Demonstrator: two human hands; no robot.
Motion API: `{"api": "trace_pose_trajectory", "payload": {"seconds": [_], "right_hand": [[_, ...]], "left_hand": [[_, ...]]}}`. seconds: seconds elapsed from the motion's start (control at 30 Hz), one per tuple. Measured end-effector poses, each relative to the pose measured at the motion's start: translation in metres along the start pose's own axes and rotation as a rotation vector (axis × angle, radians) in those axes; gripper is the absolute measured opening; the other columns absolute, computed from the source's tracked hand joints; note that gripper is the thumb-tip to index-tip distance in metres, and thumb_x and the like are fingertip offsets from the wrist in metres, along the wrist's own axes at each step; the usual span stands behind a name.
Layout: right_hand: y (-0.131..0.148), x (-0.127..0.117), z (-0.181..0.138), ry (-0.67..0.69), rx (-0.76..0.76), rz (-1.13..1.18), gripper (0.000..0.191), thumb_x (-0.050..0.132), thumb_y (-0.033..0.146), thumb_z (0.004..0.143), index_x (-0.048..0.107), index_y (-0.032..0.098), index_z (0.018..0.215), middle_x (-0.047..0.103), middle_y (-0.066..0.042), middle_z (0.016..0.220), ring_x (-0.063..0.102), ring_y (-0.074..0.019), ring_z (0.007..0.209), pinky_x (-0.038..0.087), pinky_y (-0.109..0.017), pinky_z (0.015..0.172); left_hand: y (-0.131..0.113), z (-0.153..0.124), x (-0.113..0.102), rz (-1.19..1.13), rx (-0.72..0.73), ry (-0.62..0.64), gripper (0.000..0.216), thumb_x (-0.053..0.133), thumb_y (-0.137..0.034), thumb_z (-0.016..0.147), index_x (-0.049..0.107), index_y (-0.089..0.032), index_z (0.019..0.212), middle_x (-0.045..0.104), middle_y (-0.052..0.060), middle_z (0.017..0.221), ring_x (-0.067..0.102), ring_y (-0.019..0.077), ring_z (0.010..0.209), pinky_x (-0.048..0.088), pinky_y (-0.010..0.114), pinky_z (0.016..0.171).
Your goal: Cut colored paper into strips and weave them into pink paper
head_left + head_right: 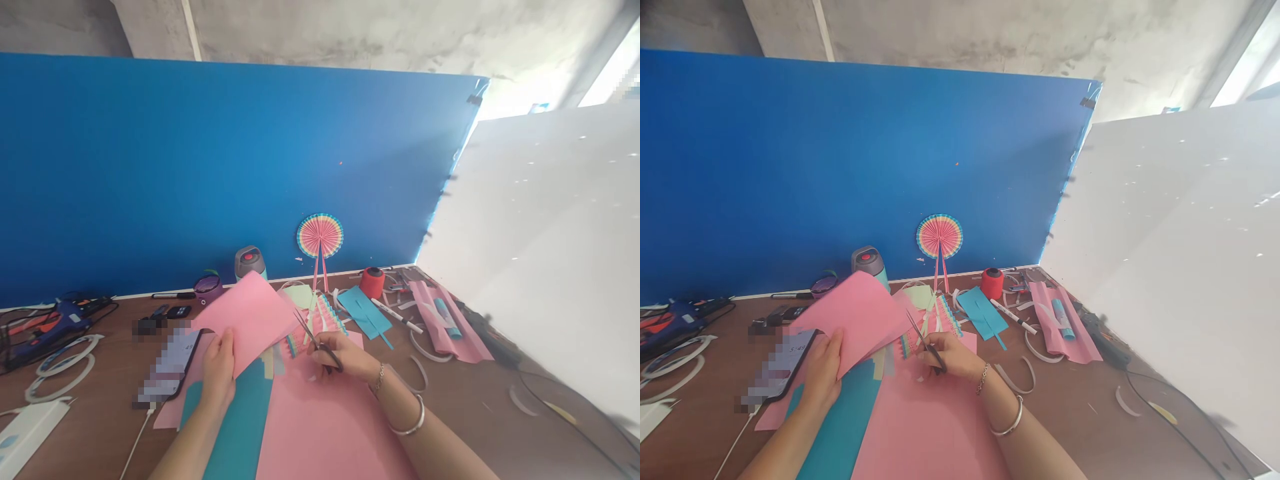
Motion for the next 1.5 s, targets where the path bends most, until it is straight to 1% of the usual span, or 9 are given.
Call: {"api": "trace_pose_trajectory", "payload": {"seconds": [0.13,0.27,0.33,0.47,0.7,0.93,1.17,1.37,1.5], "right_hand": [[0.0005,0.0037,-0.0006,0.031,-0.009,0.023,0.025,0.062,0.037,0.074,0.056,0.015,0.082,0.065,-0.001,0.058,0.056,-0.0099,0.05,0.037,-0.018,0.045],[0.0003,0.0051,-0.0009,0.038,-0.006,0.036,0.023,0.062,0.036,0.074,0.055,0.015,0.083,0.066,-0.001,0.059,0.058,-0.0102,0.05,0.036,-0.018,0.045],[-0.0002,0.0053,-0.0009,0.04,-0.004,0.038,0.023,0.062,0.036,0.074,0.055,0.015,0.083,0.066,-0.001,0.058,0.058,-0.0104,0.051,0.037,-0.018,0.045],[-0.0028,0.0049,-0.0003,0.041,0.008,0.043,0.025,0.063,0.037,0.073,0.055,0.015,0.083,0.066,-0.001,0.058,0.058,-0.0108,0.049,0.039,-0.019,0.045],[-0.0052,0.003,0.0006,0.03,0.018,0.043,0.03,0.065,0.04,0.071,0.055,0.014,0.082,0.066,-0.001,0.058,0.057,-0.0103,0.046,0.039,-0.018,0.042],[-0.0025,0.0022,-0.0002,0.02,0.0,0.025,0.029,0.066,0.04,0.071,0.058,0.014,0.08,0.065,-0.001,0.056,0.056,-0.0095,0.045,0.039,-0.018,0.042],[-0.0046,0.0027,0.0002,0.024,0.018,0.027,0.031,0.066,0.042,0.071,0.057,0.014,0.08,0.065,-0.002,0.057,0.057,-0.0101,0.045,0.039,-0.018,0.041],[-0.0069,0.0019,0.0008,0.016,0.023,0.014,0.031,0.065,0.043,0.072,0.056,0.014,0.079,0.066,-0.002,0.057,0.057,-0.0096,0.044,0.038,-0.017,0.04],[-0.0082,0.0019,0.0008,0.022,0.027,0.006,0.033,0.064,0.045,0.072,0.056,0.014,0.081,0.066,-0.001,0.057,0.058,-0.0104,0.044,0.038,-0.017,0.039]], "left_hand": [[0.0006,-0.0003,0.0019,-0.011,-0.019,0.035,0.038,0.058,-0.055,0.069,0.061,-0.017,0.077,0.06,0.0,0.063,0.059,0.0189,0.068,0.048,0.031,0.064],[-0.0018,-0.001,-0.0017,0.012,0.01,-0.002,0.04,0.058,-0.055,0.07,0.062,-0.017,0.08,0.061,0.001,0.065,0.059,0.0197,0.07,0.048,0.031,0.065],[-0.002,-0.0015,-0.0019,0.023,0.021,-0.001,0.042,0.057,-0.056,0.07,0.063,-0.016,0.082,0.063,0.002,0.069,0.059,0.0201,0.072,0.047,0.03,0.065],[-0.0007,-0.0015,0.0,0.025,0.03,0.029,0.044,0.056,-0.057,0.072,0.063,-0.017,0.088,0.066,0.004,0.08,0.059,0.0208,0.076,0.047,0.03,0.065],[0.0024,0.0024,-0.0004,0.064,0.027,0.038,0.044,0.053,-0.055,0.075,0.062,-0.016,0.094,0.065,0.005,0.086,0.059,0.0222,0.084,0.046,0.031,0.069],[0.0017,0.0022,-0.0014,0.077,0.06,0.032,0.044,0.054,-0.056,0.074,0.062,-0.016,0.091,0.065,0.005,0.083,0.059,0.0223,0.081,0.045,0.031,0.067],[-0.0011,0.0017,-0.0035,0.093,0.057,0.006,0.041,0.055,-0.057,0.072,0.062,-0.017,0.081,0.065,0.003,0.078,0.058,0.0215,0.074,0.043,0.029,0.063],[-0.0004,0.0006,-0.002,0.114,0.034,0.027,0.04,0.052,-0.056,0.075,0.061,-0.018,0.085,0.063,0.002,0.075,0.057,0.0211,0.074,0.043,0.03,0.062],[-0.0001,0.0017,-0.0026,0.107,0.056,0.023,0.04,0.053,-0.056,0.074,0.062,-0.018,0.083,0.064,0.002,0.076,0.057,0.021,0.074,0.043,0.029,0.063]]}}
Point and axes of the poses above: each hand's wrist, its own z-axis towards the middle knuckle, its own x-axis out of the palm, y = z × x, the point moved 8 cm from there along z, towards the middle knuckle
